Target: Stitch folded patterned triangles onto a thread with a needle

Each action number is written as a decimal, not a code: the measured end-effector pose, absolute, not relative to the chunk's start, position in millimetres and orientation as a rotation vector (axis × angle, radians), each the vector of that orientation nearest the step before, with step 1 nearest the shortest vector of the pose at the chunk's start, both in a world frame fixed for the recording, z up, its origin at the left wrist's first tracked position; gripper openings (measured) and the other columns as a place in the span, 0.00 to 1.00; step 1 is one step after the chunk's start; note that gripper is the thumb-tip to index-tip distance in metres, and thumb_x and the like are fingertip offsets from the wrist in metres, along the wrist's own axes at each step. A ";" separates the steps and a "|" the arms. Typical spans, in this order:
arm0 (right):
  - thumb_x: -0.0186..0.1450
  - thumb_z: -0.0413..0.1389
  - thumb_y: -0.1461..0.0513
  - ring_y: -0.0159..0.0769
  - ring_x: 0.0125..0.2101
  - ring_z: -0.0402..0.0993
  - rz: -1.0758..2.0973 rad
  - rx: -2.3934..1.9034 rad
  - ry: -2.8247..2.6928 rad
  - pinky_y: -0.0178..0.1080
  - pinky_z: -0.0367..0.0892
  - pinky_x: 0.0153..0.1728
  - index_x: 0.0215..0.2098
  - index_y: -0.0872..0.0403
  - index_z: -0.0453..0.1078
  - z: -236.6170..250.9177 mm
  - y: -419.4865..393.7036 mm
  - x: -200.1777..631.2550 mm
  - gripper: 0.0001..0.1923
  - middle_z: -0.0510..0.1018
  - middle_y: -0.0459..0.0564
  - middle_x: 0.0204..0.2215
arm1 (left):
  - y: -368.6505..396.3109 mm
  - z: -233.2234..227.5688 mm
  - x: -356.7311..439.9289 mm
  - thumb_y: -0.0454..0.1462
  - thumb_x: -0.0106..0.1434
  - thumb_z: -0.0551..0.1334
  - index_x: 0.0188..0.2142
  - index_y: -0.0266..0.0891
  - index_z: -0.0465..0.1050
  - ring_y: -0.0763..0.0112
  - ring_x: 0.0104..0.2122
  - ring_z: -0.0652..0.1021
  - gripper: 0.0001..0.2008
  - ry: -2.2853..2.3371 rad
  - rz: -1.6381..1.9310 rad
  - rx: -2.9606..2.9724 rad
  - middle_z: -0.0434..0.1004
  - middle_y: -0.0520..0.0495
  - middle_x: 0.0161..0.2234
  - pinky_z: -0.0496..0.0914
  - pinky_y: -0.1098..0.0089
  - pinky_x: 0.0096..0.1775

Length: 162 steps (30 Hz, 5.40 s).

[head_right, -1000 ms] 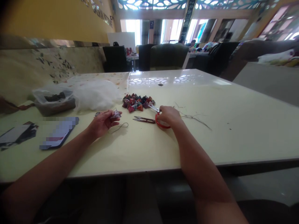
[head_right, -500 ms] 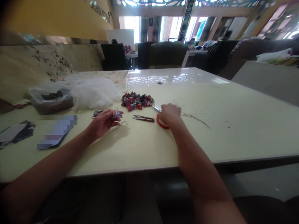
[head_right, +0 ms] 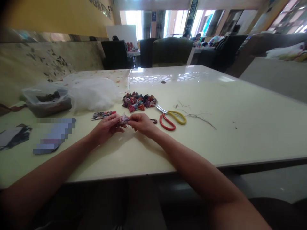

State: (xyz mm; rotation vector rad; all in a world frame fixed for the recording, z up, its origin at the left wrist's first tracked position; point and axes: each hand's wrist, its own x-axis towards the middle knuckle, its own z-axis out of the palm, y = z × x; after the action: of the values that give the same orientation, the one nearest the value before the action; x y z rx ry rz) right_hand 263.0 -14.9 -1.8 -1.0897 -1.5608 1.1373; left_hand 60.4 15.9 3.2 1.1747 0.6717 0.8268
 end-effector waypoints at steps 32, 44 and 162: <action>0.64 0.67 0.53 0.26 0.21 0.67 1.029 -0.906 -1.558 0.32 0.61 0.23 0.32 0.52 0.69 8.6 -25.7 258.4 0.15 0.70 0.39 0.20 | 6.4 12.8 61.7 0.40 0.60 0.73 0.33 0.37 0.80 0.74 0.22 0.73 0.08 0.871 0.939 1.994 0.74 0.52 0.22 0.68 0.74 0.25; 0.63 0.64 0.58 0.27 0.19 0.74 1.075 -0.921 -1.300 0.32 0.71 0.23 0.28 0.53 0.67 10.8 -24.1 259.9 0.11 0.77 0.42 0.22 | 1.8 12.1 65.6 0.38 0.56 0.77 0.45 0.42 0.77 0.75 0.27 0.75 0.18 0.740 1.164 1.750 0.75 0.55 0.28 0.71 0.73 0.31; 0.69 0.57 0.58 0.30 0.26 0.67 0.607 -1.039 -1.707 0.34 0.64 0.27 0.30 0.51 0.66 7.2 -33.2 252.8 0.10 0.73 0.44 0.24 | 10.5 0.2 67.4 0.50 0.64 0.72 0.42 0.37 0.75 0.72 0.28 0.80 0.19 0.693 1.119 1.704 0.79 0.49 0.33 0.76 0.69 0.33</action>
State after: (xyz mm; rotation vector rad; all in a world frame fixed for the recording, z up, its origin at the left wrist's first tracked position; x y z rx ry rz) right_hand 252.8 -33.2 7.2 -1.0394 -1.7070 0.6072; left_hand 67.4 10.5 0.2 1.7036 0.6928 1.1194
